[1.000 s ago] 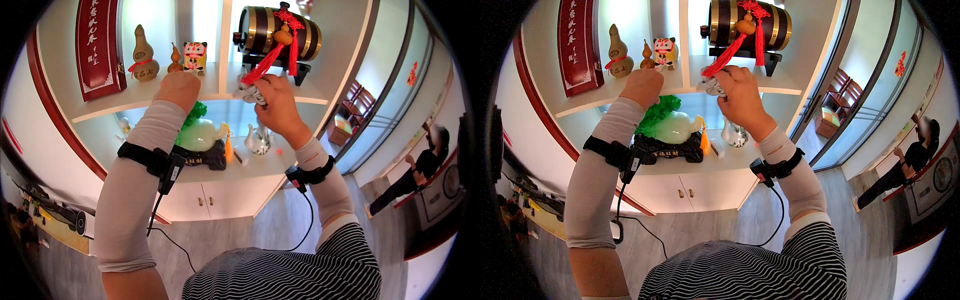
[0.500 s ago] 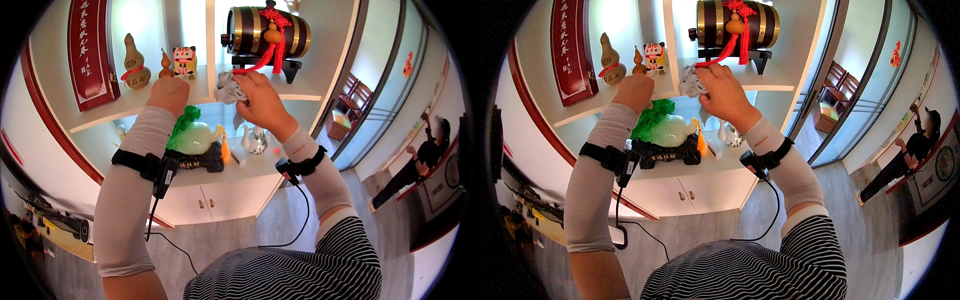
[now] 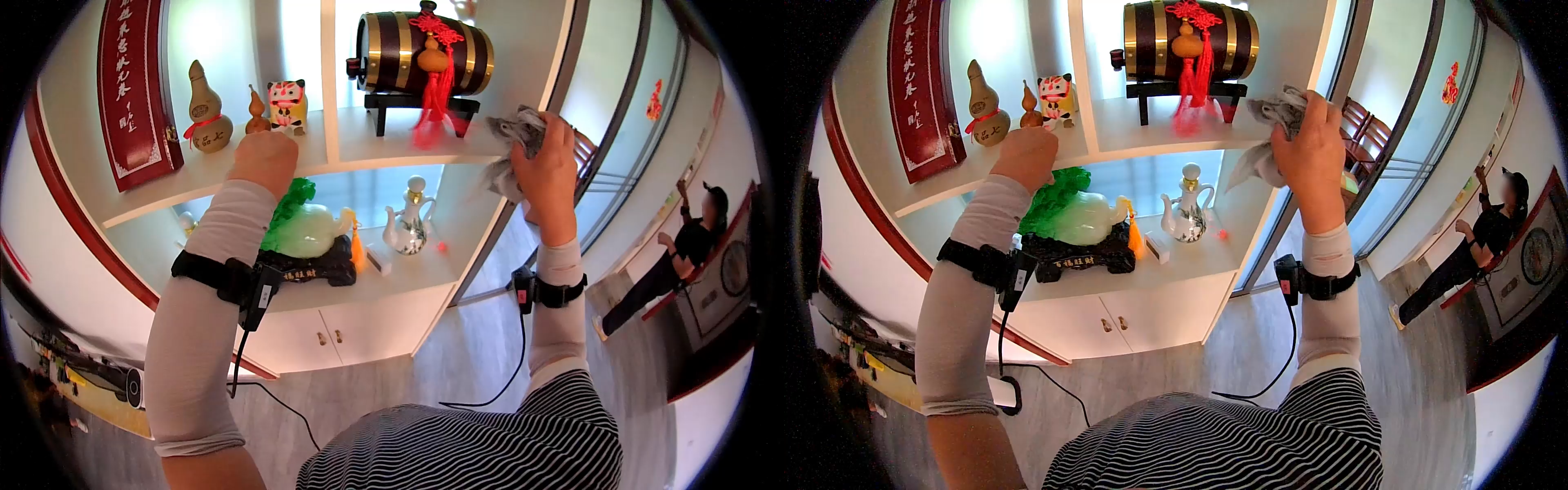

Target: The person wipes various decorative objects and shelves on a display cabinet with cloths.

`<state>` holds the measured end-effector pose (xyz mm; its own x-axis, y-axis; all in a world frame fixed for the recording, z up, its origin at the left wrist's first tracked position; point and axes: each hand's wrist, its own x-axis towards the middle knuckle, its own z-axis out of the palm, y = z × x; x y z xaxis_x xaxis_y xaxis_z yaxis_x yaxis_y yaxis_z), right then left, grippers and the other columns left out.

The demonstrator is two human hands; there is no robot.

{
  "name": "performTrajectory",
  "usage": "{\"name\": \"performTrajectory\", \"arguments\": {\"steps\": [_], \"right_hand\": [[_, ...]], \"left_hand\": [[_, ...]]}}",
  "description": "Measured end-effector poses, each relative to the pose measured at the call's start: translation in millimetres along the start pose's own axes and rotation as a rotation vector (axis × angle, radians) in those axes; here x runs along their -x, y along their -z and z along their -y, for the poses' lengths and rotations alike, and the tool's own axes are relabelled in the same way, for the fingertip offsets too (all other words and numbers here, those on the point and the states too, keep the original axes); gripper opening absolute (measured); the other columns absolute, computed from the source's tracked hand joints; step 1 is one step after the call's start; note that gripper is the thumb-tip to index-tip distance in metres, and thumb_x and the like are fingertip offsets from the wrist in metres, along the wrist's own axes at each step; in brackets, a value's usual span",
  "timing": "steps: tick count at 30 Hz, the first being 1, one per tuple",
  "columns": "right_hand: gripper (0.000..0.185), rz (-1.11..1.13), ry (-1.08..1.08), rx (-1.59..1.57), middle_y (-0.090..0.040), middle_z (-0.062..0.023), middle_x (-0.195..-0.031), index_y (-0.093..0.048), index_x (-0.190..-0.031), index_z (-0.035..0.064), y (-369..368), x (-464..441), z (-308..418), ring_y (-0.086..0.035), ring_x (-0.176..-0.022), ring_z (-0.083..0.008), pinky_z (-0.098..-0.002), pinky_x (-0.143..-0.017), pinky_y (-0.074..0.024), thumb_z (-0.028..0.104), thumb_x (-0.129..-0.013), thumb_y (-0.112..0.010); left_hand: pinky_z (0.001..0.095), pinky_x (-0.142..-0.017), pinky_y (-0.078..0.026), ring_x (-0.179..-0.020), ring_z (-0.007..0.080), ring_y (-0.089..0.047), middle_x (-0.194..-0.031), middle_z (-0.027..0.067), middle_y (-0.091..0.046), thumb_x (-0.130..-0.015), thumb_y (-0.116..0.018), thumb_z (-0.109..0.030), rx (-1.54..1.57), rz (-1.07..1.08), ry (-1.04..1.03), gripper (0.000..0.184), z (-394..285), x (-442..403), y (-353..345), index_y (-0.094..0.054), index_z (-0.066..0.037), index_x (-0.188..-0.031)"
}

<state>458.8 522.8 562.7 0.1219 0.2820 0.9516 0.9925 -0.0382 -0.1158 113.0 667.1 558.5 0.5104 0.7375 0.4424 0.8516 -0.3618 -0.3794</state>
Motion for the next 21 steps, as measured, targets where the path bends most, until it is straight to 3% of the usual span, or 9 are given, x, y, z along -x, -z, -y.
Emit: {"name": "performTrajectory", "arguments": {"steps": [3,4,7,11,12,16,19,21], "right_hand": [[0.048,-0.077,0.168,0.139,-0.056,-0.0169,-0.114,-0.056,-0.115,0.0051,-23,-2,-11,-0.059,-0.102,-0.0372,-0.0437,-0.084,-0.0522,0.011,-0.071,-0.075],[0.044,0.005,0.233,0.185,-0.056,-0.0161,-0.120,-0.058,-0.114,0.0044,-31,0,-14,-0.055,-0.110,-0.0363,-0.0425,-0.093,-0.0489,0.010,-0.073,-0.074],[0.046,0.192,0.393,0.145,-0.054,-0.0182,-0.126,-0.057,-0.118,0.0030,-68,16,-20,-0.053,-0.113,-0.0384,-0.0429,-0.098,-0.0453,0.009,-0.075,-0.071],[0.046,0.177,0.168,-0.085,-0.048,-0.0239,-0.135,-0.056,-0.122,-0.0013,-44,18,-9,-0.052,-0.115,-0.0409,-0.0432,-0.101,-0.0435,0.010,-0.079,-0.067],[0.043,0.171,0.300,0.014,-0.050,-0.0250,-0.133,-0.057,-0.119,-0.0039,-37,15,-10,-0.052,-0.115,-0.0419,-0.0442,-0.101,-0.0430,0.010,-0.080,-0.067],[0.037,0.322,0.364,-0.086,-0.055,-0.0263,-0.125,-0.059,-0.113,-0.0054,-43,14,-18,-0.052,-0.116,-0.0413,-0.0446,-0.101,-0.0423,0.013,-0.081,-0.064],[0.036,0.368,0.398,0.024,-0.059,-0.0258,-0.120,-0.061,-0.112,-0.0048,-59,2,-27,-0.052,-0.117,-0.0396,-0.0441,-0.102,-0.0420,0.018,-0.084,-0.058],[0.037,0.511,0.554,0.183,-0.061,-0.0239,-0.121,-0.062,-0.113,-0.0029,-67,-12,-33,-0.055,-0.115,-0.0380,-0.0435,-0.099,-0.0444,0.019,-0.085,-0.053]], "left_hand": [[0.0421,-0.074,-0.054,-0.088,0.0327,-0.068,-0.087,0.0176,-0.069,-0.059,-0.087,-0.017,0.010,-0.007,-0.014,0.032,1,2,2,-0.070,-0.001,-0.082],[0.0423,-0.074,-0.054,-0.088,0.0331,-0.068,-0.087,0.0179,-0.069,-0.060,-0.087,-0.017,0.021,-0.011,-0.017,0.032,1,2,3,-0.070,0.000,-0.081],[0.0422,-0.074,-0.054,-0.087,0.0337,-0.068,-0.087,0.0180,-0.069,-0.060,-0.087,-0.017,0.046,-0.001,0.020,0.033,6,0,-7,-0.070,0.000,-0.081],[0.0410,-0.074,-0.055,-0.087,0.0336,-0.068,-0.087,0.0178,-0.069,-0.060,-0.087,-0.018,0.038,0.049,0.004,0.033,2,3,9,-0.070,0.000,-0.082],[0.0408,-0.073,-0.055,-0.087,0.0333,-0.068,-0.087,0.0175,-0.069,-0.061,-0.087,-0.019,0.020,0.053,-0.007,0.033,3,3,8,-0.070,0.000,-0.082],[0.0401,-0.073,-0.055,-0.087,0.0321,-0.069,-0.087,0.0160,-0.069,-0.060,-0.088,-0.022,-0.004,0.053,-0.019,0.036,-1,5,13,-0.070,-0.002,-0.084],[0.0403,-0.072,-0.055,-0.087,0.0315,-0.068,-0.087,0.0151,-0.069,-0.059,-0.088,-0.023,-0.004,0.000,-0.045,0.037,3,5,4,-0.070,-0.002,-0.085],[0.0405,-0.073,-0.055,-0.087,0.0314,-0.068,-0.087,0.0148,-0.069,-0.059,-0.088,-0.023,-0.008,0.041,-0.042,0.038,2,4,9,-0.070,-0.002,-0.086]]}}
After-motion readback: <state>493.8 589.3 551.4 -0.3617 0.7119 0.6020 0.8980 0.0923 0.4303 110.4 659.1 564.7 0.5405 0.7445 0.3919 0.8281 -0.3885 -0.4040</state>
